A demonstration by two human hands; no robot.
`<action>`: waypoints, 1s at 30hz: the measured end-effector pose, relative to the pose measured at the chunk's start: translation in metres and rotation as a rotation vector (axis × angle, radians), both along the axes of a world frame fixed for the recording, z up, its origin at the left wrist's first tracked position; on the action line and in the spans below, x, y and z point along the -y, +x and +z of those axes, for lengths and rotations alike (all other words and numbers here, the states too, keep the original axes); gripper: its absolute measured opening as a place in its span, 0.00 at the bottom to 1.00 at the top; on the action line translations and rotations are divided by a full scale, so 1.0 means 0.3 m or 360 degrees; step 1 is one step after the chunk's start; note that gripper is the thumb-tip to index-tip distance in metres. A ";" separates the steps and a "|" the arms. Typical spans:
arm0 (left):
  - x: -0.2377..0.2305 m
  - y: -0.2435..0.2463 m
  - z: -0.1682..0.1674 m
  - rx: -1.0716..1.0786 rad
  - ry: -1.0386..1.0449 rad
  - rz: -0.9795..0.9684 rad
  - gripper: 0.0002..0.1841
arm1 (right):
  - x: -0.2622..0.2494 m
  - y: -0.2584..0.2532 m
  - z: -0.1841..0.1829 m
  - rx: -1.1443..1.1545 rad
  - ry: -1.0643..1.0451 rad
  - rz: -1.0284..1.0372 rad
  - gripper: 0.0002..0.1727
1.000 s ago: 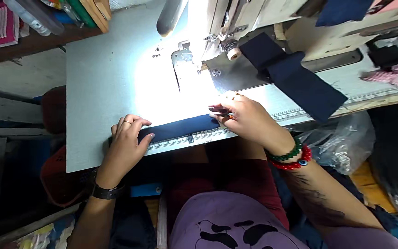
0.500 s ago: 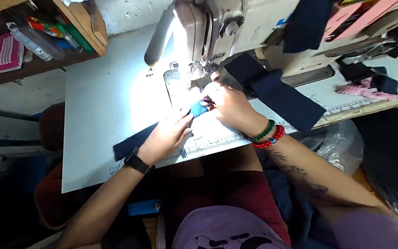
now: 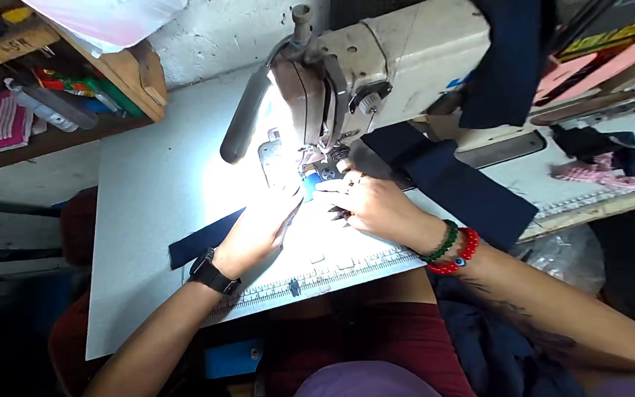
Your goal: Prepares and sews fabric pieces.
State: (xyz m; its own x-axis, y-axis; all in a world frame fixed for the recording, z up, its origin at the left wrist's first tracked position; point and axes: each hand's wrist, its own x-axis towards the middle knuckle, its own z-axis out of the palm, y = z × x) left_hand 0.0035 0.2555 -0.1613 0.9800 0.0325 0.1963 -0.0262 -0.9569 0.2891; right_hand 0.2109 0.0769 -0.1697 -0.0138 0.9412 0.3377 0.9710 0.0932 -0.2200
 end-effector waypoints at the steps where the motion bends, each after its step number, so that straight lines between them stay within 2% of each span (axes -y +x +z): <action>1: -0.006 0.000 -0.001 0.0012 -0.0016 -0.0007 0.23 | -0.003 0.000 0.000 -0.0006 0.0009 -0.0001 0.26; 14: -0.038 0.017 -0.006 -0.0054 0.0005 0.0085 0.23 | -0.022 0.003 -0.008 -0.0005 -0.0041 -0.0063 0.22; 17: -0.021 0.027 0.004 0.0063 0.0066 0.0010 0.22 | -0.019 -0.002 -0.017 0.0012 0.0016 -0.0070 0.23; 20: -0.016 0.028 0.005 0.0032 0.0147 -0.0061 0.22 | -0.014 -0.011 -0.013 0.0080 -0.0018 -0.0066 0.23; 24: -0.027 0.029 0.016 0.0009 0.0105 -0.0072 0.20 | -0.010 -0.021 -0.007 0.0144 0.0006 -0.0082 0.16; 30: -0.034 0.035 0.019 -0.0039 0.0141 -0.0079 0.22 | -0.009 -0.019 0.006 0.0180 -0.0041 -0.0086 0.13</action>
